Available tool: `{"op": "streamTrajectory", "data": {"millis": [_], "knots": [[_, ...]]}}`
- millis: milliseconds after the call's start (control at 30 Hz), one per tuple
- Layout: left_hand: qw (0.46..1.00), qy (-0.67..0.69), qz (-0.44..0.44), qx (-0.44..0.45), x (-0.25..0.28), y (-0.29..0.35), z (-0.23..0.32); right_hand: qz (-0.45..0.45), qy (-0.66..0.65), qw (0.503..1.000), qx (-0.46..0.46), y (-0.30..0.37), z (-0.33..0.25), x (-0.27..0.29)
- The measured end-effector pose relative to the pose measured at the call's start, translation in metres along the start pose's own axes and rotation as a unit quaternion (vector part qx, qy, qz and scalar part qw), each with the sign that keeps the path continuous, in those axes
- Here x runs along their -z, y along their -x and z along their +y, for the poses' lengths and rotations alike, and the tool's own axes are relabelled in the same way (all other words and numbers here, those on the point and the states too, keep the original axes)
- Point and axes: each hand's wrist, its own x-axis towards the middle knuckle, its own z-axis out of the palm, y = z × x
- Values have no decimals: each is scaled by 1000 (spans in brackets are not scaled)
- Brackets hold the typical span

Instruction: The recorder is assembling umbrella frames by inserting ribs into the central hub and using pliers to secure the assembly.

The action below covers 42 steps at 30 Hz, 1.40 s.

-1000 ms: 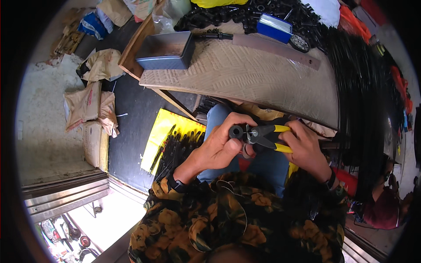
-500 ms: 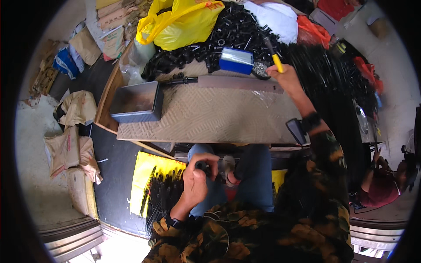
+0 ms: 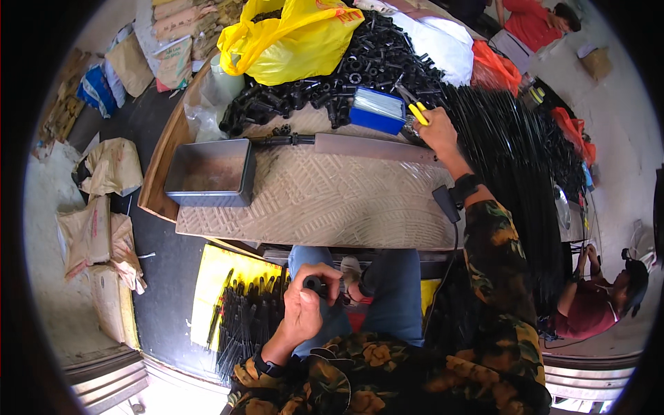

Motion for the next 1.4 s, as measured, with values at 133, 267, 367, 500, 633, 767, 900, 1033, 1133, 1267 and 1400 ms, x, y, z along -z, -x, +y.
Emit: {"op": "streamTrajectory", "data": {"millis": [133,267,367,500,633,767,900,1033,1133,1267,1400], "knots": [[1000,1,7,-1,-4,-2,3,22,-70,997,10,4,9,12],[999,-16,30,2,-3,-4,0,-137,-511,848,-33,88,-50,61],[1000,-16,-17,17,-17,-13,11,-160,-674,720,43,175,-87,82],[996,-30,-86,6,-40,-16,25,-111,-638,723,242,224,-105,97],[996,-43,-72,-4,-46,-2,36,-62,-589,746,304,238,-112,103],[996,-71,-57,1,-50,14,39,-48,-546,770,327,247,-116,105],[996,-81,-46,-11,-52,20,36,13,-484,793,370,250,-121,114],[994,-87,-40,-44,-55,22,37,-18,-482,820,310,258,-120,119],[994,-85,-34,-59,-56,22,37,0,-500,797,339,260,-118,108],[987,-127,-62,-78,-55,19,39,7,-563,770,300,263,-121,102],[988,-130,-39,-79,-53,21,31,26,-622,756,201,279,-139,92]]}}
